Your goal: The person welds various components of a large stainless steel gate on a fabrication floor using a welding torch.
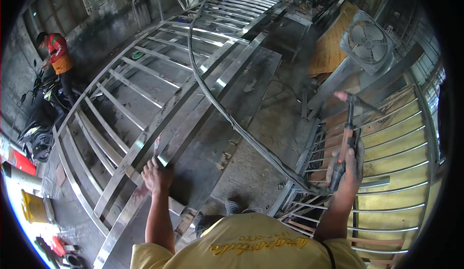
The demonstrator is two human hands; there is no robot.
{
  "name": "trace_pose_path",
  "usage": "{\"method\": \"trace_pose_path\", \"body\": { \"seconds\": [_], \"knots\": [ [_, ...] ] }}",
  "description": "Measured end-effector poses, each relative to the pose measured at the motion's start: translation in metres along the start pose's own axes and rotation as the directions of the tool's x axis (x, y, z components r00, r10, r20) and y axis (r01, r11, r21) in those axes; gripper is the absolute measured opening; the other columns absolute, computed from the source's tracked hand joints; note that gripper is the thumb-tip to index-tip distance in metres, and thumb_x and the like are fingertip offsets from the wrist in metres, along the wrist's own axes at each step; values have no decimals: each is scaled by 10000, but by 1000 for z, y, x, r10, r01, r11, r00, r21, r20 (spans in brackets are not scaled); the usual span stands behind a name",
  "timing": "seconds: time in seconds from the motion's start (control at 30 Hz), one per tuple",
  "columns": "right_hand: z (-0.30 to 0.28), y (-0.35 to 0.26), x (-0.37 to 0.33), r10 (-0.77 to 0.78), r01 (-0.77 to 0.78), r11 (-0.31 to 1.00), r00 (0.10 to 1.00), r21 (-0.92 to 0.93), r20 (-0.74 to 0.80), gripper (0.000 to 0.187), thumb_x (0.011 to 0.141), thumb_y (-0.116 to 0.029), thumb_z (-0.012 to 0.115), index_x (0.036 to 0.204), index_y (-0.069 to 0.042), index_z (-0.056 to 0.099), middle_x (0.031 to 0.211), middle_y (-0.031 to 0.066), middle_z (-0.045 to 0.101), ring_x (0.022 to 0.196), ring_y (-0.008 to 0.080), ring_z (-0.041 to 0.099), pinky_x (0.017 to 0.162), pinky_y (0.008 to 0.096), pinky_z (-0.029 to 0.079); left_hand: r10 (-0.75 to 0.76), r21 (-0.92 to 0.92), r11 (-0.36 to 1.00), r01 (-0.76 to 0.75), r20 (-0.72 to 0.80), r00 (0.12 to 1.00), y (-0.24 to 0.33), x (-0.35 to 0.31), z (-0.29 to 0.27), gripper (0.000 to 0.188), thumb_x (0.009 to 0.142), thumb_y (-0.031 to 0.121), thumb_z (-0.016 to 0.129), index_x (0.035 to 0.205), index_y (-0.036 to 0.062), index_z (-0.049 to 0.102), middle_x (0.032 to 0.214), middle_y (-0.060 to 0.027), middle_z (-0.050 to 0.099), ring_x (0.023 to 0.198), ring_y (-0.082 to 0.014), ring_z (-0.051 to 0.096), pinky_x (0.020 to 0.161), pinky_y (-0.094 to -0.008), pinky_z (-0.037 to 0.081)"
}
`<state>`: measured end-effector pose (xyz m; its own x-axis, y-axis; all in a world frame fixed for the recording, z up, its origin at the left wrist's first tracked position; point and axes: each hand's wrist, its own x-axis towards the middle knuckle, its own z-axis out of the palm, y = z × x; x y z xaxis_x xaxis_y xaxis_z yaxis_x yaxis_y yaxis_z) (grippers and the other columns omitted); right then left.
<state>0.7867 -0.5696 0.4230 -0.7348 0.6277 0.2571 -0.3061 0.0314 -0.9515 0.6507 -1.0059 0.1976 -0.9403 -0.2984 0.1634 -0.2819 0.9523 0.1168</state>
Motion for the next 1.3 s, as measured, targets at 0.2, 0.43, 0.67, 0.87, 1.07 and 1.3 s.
{"method": "trace_pose_path", "body": {
  "seconds": [0.2,0.43,0.67,0.87,1.07,1.3],
  "knots": [
    [-167,117,56,-30,142,802,980,-580,198,550,1027,-279,475,1461,58,440,1532,120,438,1415,230,392,1023,363,433,-127,-38,991,127,10,992,2,-4,-19,599,751,486,763,1157,70,619,1071,-151,657,1040,-336,621,898,-456,477],
    [-112,268,299,-36,230,943,790,-241,612,567,1003,-291,518,1450,49,436,1403,117,518,1151,189,445,852,330,436,-117,76,991,108,129,985,17,4,-5,660,727,495,758,1192,60,587,1180,-144,623,1100,-332,591,931,-452,446],
    [-64,310,490,-12,207,954,748,-215,664,591,976,-304,569,1437,39,432,1252,114,610,842,141,506,653,291,439,-180,135,977,164,116,977,34,14,2,683,698,481,777,1175,36,575,1147,-176,617,1099,-357,579,943,-512,426],
    [54,118,314,87,95,912,906,-400,414,645,949,-312,618,1442,41,399,1163,127,670,619,103,546,499,264,440,-167,106,982,157,91,982,97,57,0,575,748,452,752,1105,37,573,1088,-182,608,1032,-389,572,905,-512,413],
    [23,124,390,127,-4,952,915,-306,383,712,971,-261,597,1494,98,272,1354,210,578,896,199,609,767,314,505,112,-326,945,-39,207,972,248,160,10,426,810,416,710,1048,80,604,1007,-175,636,952,-368,613,808,-507,465],
    [-74,169,488,343,-127,875,845,-468,411,593,1052,-356,474,1574,-139,294,1322,41,551,775,137,501,651,325,431,6,-326,945,-36,-94,996,412,235,74,643,810,433,697,1310,93,478,1018,-183,673,1007,-379,639,904,-501,439]
  ]
}}
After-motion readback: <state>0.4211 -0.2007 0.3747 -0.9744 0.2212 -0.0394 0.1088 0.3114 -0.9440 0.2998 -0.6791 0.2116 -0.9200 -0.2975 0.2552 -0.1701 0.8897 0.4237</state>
